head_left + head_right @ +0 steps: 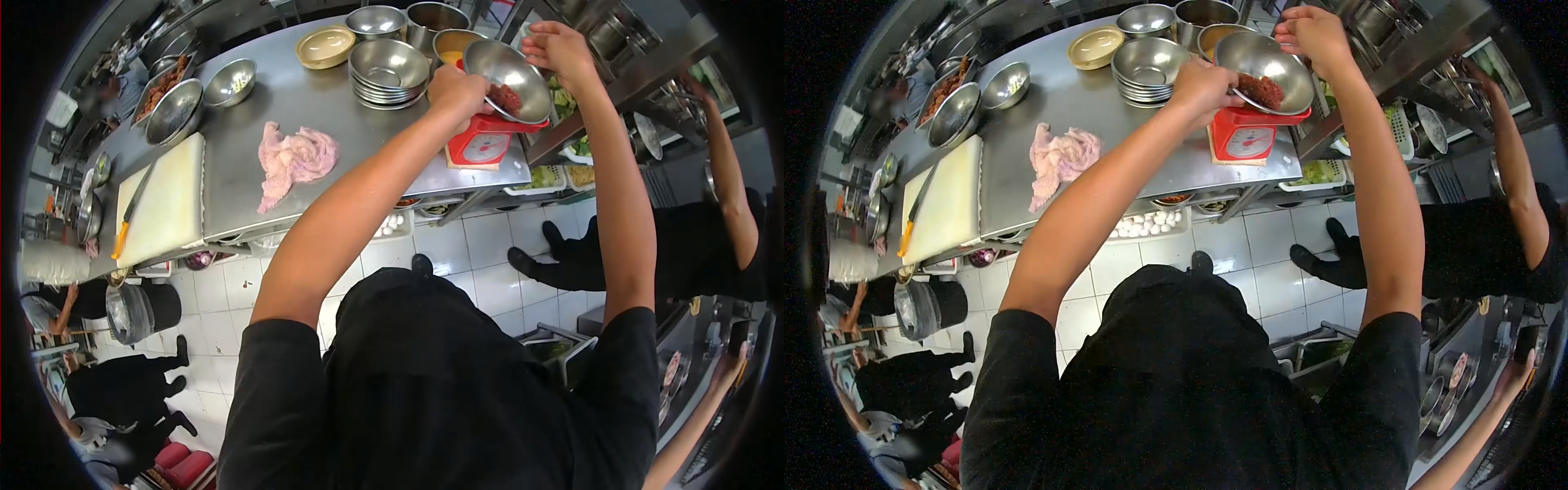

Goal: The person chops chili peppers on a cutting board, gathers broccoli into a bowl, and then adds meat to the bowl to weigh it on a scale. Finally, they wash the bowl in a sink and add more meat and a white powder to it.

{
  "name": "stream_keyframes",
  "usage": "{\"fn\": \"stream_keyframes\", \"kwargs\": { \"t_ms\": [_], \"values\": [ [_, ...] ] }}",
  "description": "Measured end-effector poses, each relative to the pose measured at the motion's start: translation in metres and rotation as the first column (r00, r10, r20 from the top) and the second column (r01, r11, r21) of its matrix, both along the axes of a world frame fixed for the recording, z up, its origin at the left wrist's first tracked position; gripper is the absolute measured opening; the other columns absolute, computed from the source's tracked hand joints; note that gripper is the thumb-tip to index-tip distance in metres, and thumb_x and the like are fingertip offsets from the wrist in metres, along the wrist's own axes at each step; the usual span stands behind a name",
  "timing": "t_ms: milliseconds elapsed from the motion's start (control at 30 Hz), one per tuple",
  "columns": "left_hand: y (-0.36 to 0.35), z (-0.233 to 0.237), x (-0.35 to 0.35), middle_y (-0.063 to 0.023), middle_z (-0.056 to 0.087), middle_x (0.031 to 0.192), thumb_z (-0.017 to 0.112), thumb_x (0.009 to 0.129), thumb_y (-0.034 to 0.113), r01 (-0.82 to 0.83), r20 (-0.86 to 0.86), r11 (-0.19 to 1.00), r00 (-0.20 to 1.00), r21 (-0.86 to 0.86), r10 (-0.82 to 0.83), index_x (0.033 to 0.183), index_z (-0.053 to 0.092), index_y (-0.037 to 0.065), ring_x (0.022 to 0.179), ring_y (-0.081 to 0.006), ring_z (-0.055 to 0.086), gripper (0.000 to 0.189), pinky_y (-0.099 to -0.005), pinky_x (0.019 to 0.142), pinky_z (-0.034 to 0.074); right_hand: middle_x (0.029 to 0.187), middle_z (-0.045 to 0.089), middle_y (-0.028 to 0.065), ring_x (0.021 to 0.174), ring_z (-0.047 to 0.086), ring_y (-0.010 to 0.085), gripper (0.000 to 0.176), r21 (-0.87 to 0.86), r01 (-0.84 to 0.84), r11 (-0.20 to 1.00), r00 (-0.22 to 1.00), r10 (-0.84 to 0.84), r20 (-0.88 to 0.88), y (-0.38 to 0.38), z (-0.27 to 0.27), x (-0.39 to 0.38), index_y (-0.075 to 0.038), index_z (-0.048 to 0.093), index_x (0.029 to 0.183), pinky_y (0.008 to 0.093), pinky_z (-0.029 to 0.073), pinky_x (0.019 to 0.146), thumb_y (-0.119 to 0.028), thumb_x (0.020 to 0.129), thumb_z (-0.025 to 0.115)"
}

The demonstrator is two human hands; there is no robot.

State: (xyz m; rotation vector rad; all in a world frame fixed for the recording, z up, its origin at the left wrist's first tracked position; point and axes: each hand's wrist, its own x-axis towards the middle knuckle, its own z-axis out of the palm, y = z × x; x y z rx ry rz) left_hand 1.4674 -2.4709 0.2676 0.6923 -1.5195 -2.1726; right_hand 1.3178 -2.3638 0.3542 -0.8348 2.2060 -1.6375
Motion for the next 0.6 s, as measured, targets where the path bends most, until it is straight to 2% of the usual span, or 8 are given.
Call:
{"fn": "stream_keyframes", "kwargs": {
  "t_ms": [33,100,133,233,333,433,600],
  "values": [
    [-0.002,-0.001,-0.001,-0.0082,0.051,0.076,0.062,0.078,-0.004,0.021,-0.022,1.0,1.0,-0.006,-0.021,0.079,0.05,-0.006,0.067,-0.0243,0.063,0.012,-0.0342,0.062,0.061,0.093,0.064,0.0112,0.079,0.063,0.0155,0.026,0.084,-0.036,0.996,0.998,0.04,-0.042,0.003,0.0,-0.003,0.004,0.055,0.114,0.0275,0.055,0.069,-0.006,0.091,0.054],
    [-0.007,-0.005,0.0,-0.0073,0.051,0.077,0.065,0.081,0.0,0.072,-0.033,0.997,0.997,0.02,-0.071,0.08,0.05,-0.005,0.07,-0.0246,0.064,0.016,-0.032,0.062,0.061,0.089,0.064,0.0091,0.077,0.062,0.0143,0.026,0.26,-0.099,0.961,0.986,0.13,-0.105,0.007,-0.005,-0.007,0.005,0.057,0.112,0.0254,0.053,0.066,-0.006,0.089,0.057],
    [-0.007,-0.002,0.003,-0.007,0.051,0.077,0.066,0.082,0.002,0.087,-0.027,0.996,0.996,0.033,-0.087,0.08,0.051,-0.004,0.069,-0.0244,0.064,0.017,-0.0316,0.062,0.061,0.076,0.065,0.0051,0.063,0.06,0.0123,0.026,0.298,-0.118,0.947,0.982,0.156,-0.108,0.01,-0.016,-0.017,0.003,0.063,0.103,0.0266,0.05,0.057,-0.007,0.079,0.064],
    [-0.008,0.003,0.01,-0.0042,0.049,0.073,0.068,0.085,0.007,0.111,-0.036,0.993,0.993,0.042,-0.11,0.077,0.053,-0.002,0.063,-0.0187,0.06,0.019,-0.0299,0.063,0.061,0.08,0.063,0.0037,0.073,0.061,0.0124,0.033,0.668,-0.125,0.733,0.938,0.307,-0.161,0.012,-0.01,-0.003,0.004,0.06,0.111,0.0263,0.05,0.061,-0.006,0.08,0.064],
    [-0.016,0.004,0.013,-0.0024,0.047,0.068,0.07,0.085,0.011,0.114,-0.041,0.993,0.993,0.022,-0.113,0.077,0.055,-0.003,0.059,-0.014,0.057,0.021,-0.0284,0.063,0.061,0.086,0.064,0.0058,0.076,0.061,0.0146,0.035,0.718,-0.101,0.688,0.885,0.392,-0.25,0.012,-0.02,-0.011,0.004,0.061,0.11,0.0285,0.05,0.062,-0.003,0.076,0.065],
    [-0.023,0.005,0.014,-0.0023,0.047,0.069,0.071,0.084,0.012,0.03,0.006,0.999,1.0,0.025,-0.03,0.075,0.055,-0.002,0.06,-0.015,0.058,0.023,-0.0285,0.064,0.061,0.089,0.064,0.0075,0.08,0.062,0.0168,0.037,0.738,-0.107,0.666,0.834,0.465,-0.298,0.01,-0.025,-0.021,0.003,0.061,0.111,0.0297,0.05,0.066,-0.001,0.074,0.063],
    [-0.027,0.007,0.018,-0.0133,0.057,0.091,0.074,0.082,0.017,0.039,-0.035,0.999,0.999,-0.001,-0.039,0.093,0.05,-0.007,0.073,-0.0232,0.066,0.035,-0.0281,0.067,0.059,0.094,0.065,0.0104,0.086,0.062,0.0205,0.039,0.773,-0.108,0.626,0.751,0.561,-0.349,0.006,-0.035,-0.033,0.002,0.06,0.112,0.0316,0.05,0.072,0.003,0.073,0.059]
  ]
}}
